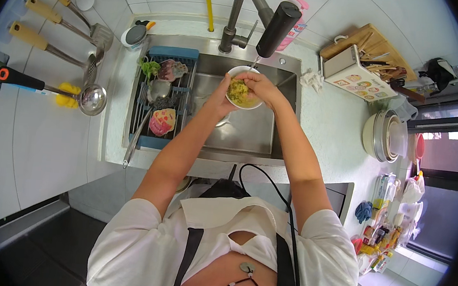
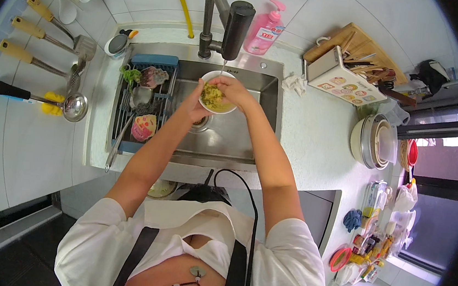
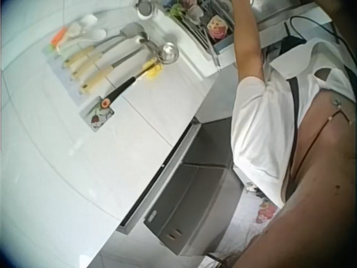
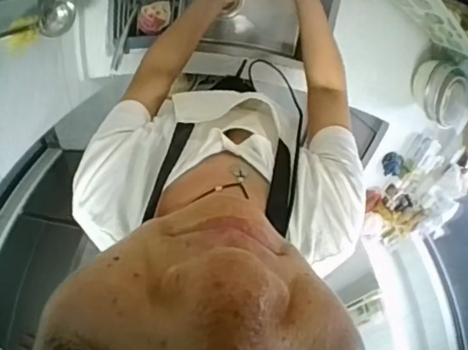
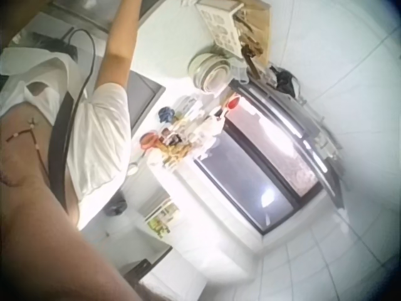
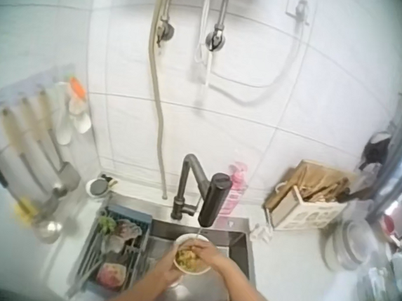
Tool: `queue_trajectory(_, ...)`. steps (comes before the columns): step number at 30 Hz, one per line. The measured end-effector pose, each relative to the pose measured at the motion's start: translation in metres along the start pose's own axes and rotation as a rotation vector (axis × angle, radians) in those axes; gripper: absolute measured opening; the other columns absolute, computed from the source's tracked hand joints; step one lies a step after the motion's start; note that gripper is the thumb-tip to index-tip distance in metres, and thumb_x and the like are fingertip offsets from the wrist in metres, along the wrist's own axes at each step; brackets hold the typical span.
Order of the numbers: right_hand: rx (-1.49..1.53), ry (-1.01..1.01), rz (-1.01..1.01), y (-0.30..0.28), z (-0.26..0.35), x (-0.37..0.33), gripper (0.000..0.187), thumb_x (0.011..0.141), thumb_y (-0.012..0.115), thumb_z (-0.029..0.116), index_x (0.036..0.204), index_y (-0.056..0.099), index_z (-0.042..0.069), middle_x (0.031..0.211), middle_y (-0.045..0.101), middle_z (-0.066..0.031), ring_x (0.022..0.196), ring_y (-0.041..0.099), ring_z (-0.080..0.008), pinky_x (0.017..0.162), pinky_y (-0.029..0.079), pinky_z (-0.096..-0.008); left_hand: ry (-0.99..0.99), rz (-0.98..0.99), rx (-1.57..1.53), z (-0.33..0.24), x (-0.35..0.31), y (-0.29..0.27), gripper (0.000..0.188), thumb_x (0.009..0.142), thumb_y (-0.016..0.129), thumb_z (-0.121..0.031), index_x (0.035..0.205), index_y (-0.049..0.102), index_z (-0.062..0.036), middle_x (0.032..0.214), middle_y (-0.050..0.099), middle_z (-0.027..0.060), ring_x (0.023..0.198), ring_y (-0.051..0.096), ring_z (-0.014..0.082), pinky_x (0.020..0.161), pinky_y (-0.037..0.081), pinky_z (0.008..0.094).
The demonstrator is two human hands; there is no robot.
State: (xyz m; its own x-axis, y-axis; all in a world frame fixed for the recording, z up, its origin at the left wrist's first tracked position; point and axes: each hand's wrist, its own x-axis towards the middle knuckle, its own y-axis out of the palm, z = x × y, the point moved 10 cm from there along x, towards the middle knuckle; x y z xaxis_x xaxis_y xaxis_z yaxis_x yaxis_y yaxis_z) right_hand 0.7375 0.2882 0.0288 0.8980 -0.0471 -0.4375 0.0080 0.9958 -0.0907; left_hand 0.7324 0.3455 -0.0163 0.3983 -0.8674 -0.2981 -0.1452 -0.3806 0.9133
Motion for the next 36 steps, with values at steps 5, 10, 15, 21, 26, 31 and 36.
queue_trajectory(5,-0.450,-0.355,-0.150,-0.012,0.031,-0.006,0.027,0.076,0.051,0.005,0.102,0.056,0.007,0.093,0.057,-0.0056,0.085,0.054,-0.0188,0.075,0.043,-0.0278,-0.008,0.026,-0.007,-0.004,-0.005,0.007,0.053,0.085,0.037,-0.049,0.123,0.036,-0.0132,0.122,0.043,0.0082,0.113,0.043,0.0269,0.091,0.037,0.0495)
queue_trajectory(10,-0.731,-0.546,-0.041,0.022,0.049,-0.016,0.049,0.062,0.067,0.015,0.109,0.053,0.013,0.108,0.051,-0.0102,0.101,0.048,-0.0300,0.086,0.040,-0.0353,-0.048,0.058,-0.027,-0.006,-0.004,0.014,0.050,0.085,0.038,-0.048,0.122,0.037,-0.0134,0.122,0.043,0.0084,0.112,0.043,0.0268,0.090,0.036,0.0497)
queue_trajectory(15,-0.898,-0.353,-0.095,0.021,0.031,-0.007,0.052,0.059,0.068,0.016,0.108,0.052,0.014,0.112,0.048,-0.0097,0.103,0.046,-0.0298,0.086,0.040,-0.0359,-0.044,-0.024,0.074,-0.008,-0.010,0.015,0.061,0.081,0.041,-0.053,0.124,0.034,-0.0108,0.126,0.039,0.0113,0.117,0.038,0.0285,0.094,0.033,0.0502)
queue_trajectory(21,-0.892,-0.385,-0.227,0.009,0.017,0.004,0.032,0.067,0.060,0.009,0.099,0.056,0.012,0.098,0.056,-0.0125,0.092,0.053,-0.0297,0.078,0.043,-0.0371,-0.085,-0.044,0.040,0.004,-0.004,0.007,0.061,0.082,0.038,-0.054,0.125,0.033,-0.0117,0.127,0.037,0.0108,0.118,0.036,0.0280,0.095,0.031,0.0496)
queue_trajectory(26,-0.789,-0.276,-0.274,-0.002,0.054,-0.025,0.017,0.070,0.057,0.010,0.087,0.059,0.011,0.096,0.058,-0.0086,0.087,0.055,-0.0286,0.072,0.045,-0.0384,-0.071,-0.049,0.040,-0.002,-0.013,0.026,0.061,0.082,0.037,-0.054,0.127,0.032,-0.0123,0.128,0.037,0.0096,0.118,0.036,0.0278,0.096,0.031,0.0482)
queue_trajectory(31,-0.909,-0.529,-0.355,-0.007,0.069,-0.032,0.018,0.074,0.054,0.011,0.091,0.059,0.011,0.095,0.057,-0.0084,0.088,0.055,-0.0277,0.073,0.045,-0.0384,-0.050,-0.038,0.035,-0.003,-0.015,0.034,0.060,0.082,0.039,-0.053,0.126,0.032,-0.0122,0.127,0.038,0.0102,0.118,0.037,0.0282,0.096,0.031,0.0485)
queue_trajectory(36,-1.004,-0.344,-0.397,-0.005,0.045,-0.021,0.022,0.081,0.046,0.016,0.099,0.056,0.010,0.096,0.057,-0.0114,0.089,0.056,-0.0289,0.074,0.045,-0.0392,-0.050,-0.050,0.022,-0.003,-0.015,0.033,0.058,0.083,0.039,-0.051,0.125,0.034,-0.0120,0.127,0.038,0.0109,0.117,0.037,0.0292,0.095,0.031,0.0507)
